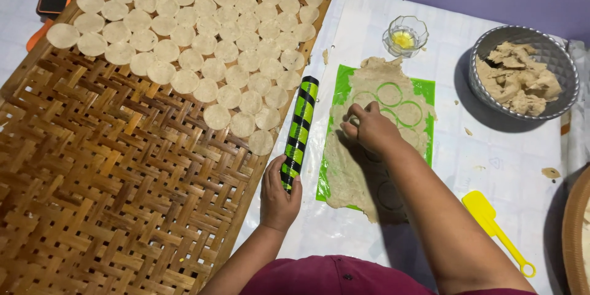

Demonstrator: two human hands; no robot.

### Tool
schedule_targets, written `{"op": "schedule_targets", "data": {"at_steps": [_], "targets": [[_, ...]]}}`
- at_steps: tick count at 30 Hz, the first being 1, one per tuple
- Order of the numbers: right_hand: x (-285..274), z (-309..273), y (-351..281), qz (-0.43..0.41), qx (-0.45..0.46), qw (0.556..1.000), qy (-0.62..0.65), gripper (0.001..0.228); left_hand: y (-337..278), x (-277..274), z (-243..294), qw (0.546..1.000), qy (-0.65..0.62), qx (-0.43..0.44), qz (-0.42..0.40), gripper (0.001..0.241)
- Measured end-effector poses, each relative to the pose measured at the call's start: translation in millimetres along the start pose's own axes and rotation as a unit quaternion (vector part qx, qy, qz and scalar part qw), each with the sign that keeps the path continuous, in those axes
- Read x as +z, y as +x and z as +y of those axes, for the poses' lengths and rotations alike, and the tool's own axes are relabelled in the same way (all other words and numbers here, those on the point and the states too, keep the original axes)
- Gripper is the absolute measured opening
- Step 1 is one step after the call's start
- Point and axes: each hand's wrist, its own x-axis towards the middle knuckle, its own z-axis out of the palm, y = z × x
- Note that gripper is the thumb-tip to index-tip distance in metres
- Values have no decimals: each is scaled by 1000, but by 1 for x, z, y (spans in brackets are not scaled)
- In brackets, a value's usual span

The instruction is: Rolling out dough using a rolling pin and cutting out circular pieces for food preparation.

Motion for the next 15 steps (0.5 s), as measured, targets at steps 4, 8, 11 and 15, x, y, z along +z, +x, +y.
{"op": "schedule_targets", "data": {"at_steps": [4, 8, 11, 15], "targets": [[5, 0, 4, 37, 32, 999, 6, 37, 2, 3, -1, 1000, 5, 2, 5, 48], [14, 18, 15, 26, 2, 999, 41, 38, -3, 0, -3, 1000, 5, 7, 8, 48], [-3, 29, -3, 53, -18, 992, 109, 37, -1, 1, -1, 1000, 3, 11, 9, 47], [-13, 37, -68, 117, -37, 979, 160, 40, -2, 2, -2, 1000, 3, 6, 8, 48]]}}
